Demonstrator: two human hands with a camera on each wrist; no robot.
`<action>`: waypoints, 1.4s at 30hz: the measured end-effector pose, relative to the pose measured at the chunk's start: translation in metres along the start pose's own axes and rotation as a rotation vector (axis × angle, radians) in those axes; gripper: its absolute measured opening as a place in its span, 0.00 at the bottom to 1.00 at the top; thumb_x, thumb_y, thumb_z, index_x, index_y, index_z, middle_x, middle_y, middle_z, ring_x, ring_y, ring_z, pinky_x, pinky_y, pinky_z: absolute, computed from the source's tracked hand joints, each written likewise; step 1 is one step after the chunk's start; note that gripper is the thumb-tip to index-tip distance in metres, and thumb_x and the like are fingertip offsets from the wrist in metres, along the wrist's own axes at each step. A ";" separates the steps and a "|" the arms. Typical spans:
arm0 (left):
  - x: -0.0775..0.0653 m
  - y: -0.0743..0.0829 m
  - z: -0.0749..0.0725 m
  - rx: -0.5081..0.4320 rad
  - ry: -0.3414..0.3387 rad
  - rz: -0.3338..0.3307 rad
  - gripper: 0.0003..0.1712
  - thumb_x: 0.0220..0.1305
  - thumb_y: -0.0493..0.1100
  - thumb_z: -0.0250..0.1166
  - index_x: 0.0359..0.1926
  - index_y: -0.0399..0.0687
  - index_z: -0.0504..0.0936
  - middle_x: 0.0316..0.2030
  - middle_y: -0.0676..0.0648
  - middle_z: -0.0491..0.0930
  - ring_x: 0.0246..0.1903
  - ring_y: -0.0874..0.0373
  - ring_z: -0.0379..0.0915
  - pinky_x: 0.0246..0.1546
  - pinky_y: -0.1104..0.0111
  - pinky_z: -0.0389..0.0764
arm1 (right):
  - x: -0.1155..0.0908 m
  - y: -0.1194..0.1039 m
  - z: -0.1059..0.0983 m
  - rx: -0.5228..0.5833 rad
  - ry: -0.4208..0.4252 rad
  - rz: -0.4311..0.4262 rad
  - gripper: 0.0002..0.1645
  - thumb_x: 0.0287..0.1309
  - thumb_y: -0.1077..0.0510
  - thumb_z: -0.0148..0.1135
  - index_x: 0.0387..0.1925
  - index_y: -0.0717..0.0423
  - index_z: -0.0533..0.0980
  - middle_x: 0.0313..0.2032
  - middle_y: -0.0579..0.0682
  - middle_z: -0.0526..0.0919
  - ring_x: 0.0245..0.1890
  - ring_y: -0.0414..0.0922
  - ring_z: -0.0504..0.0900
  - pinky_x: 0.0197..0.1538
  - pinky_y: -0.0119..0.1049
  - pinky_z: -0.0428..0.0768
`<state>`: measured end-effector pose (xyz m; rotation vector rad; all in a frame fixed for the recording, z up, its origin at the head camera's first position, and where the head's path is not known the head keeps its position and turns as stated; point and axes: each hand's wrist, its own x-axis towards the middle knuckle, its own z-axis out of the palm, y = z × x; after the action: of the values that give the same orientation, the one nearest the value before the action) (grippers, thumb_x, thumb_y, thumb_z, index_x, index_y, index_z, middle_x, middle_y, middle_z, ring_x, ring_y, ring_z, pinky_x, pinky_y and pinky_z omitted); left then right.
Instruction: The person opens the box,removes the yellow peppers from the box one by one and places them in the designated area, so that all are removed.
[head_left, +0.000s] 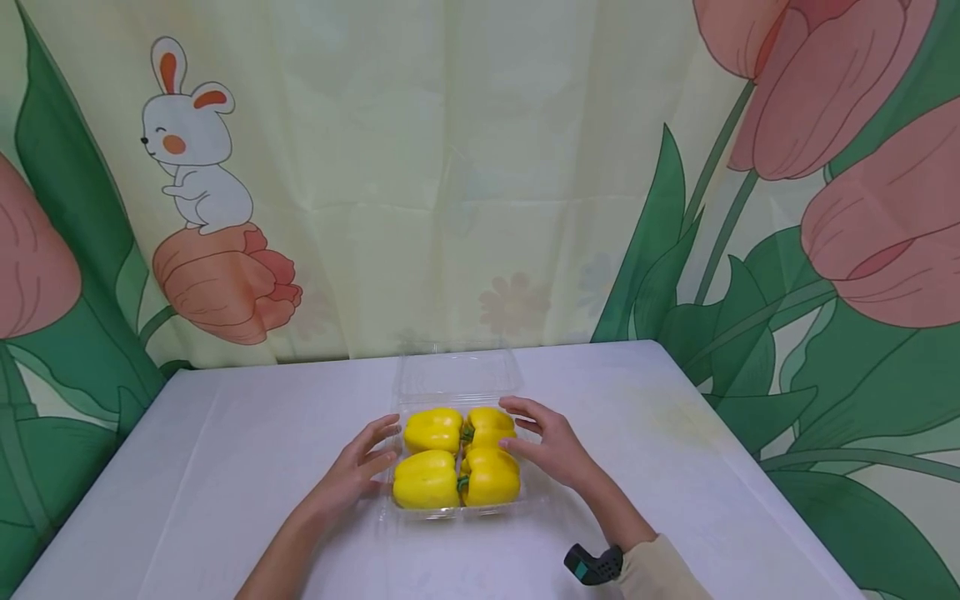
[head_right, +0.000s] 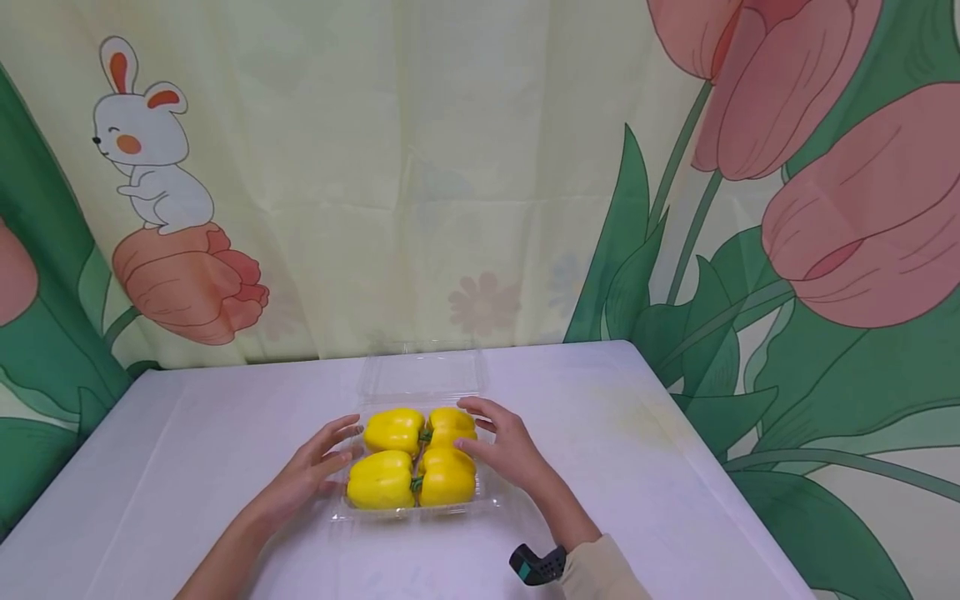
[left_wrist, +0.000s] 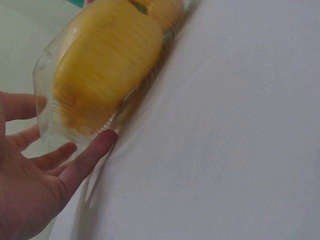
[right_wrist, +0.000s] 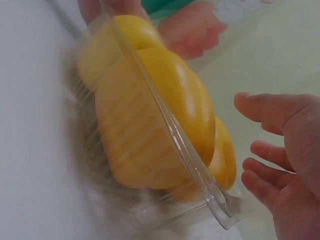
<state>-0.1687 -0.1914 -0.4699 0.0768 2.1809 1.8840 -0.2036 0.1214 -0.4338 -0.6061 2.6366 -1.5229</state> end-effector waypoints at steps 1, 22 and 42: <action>0.000 0.000 0.000 0.001 0.002 0.000 0.33 0.69 0.46 0.57 0.72 0.61 0.57 0.74 0.41 0.54 0.70 0.35 0.54 0.48 0.54 0.83 | 0.000 0.000 0.000 -0.008 -0.002 -0.003 0.33 0.55 0.56 0.69 0.63 0.50 0.71 0.63 0.51 0.75 0.63 0.52 0.73 0.63 0.49 0.74; 0.001 -0.002 0.001 -0.004 0.020 -0.020 0.33 0.69 0.46 0.57 0.72 0.62 0.58 0.73 0.42 0.55 0.69 0.37 0.58 0.48 0.53 0.83 | 0.009 -0.002 0.003 -0.078 -0.015 -0.014 0.31 0.54 0.57 0.70 0.61 0.52 0.72 0.60 0.50 0.77 0.61 0.52 0.75 0.62 0.51 0.75; 0.000 0.000 0.001 -0.014 0.004 -0.009 0.33 0.70 0.46 0.57 0.72 0.60 0.57 0.74 0.39 0.53 0.68 0.36 0.59 0.47 0.51 0.83 | 0.020 0.001 0.013 -0.145 -0.059 0.005 0.30 0.55 0.57 0.70 0.60 0.54 0.73 0.59 0.50 0.78 0.60 0.51 0.76 0.64 0.53 0.72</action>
<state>-0.1683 -0.1906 -0.4701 0.0608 2.1667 1.8959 -0.2192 0.1042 -0.4380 -0.6413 2.7183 -1.2988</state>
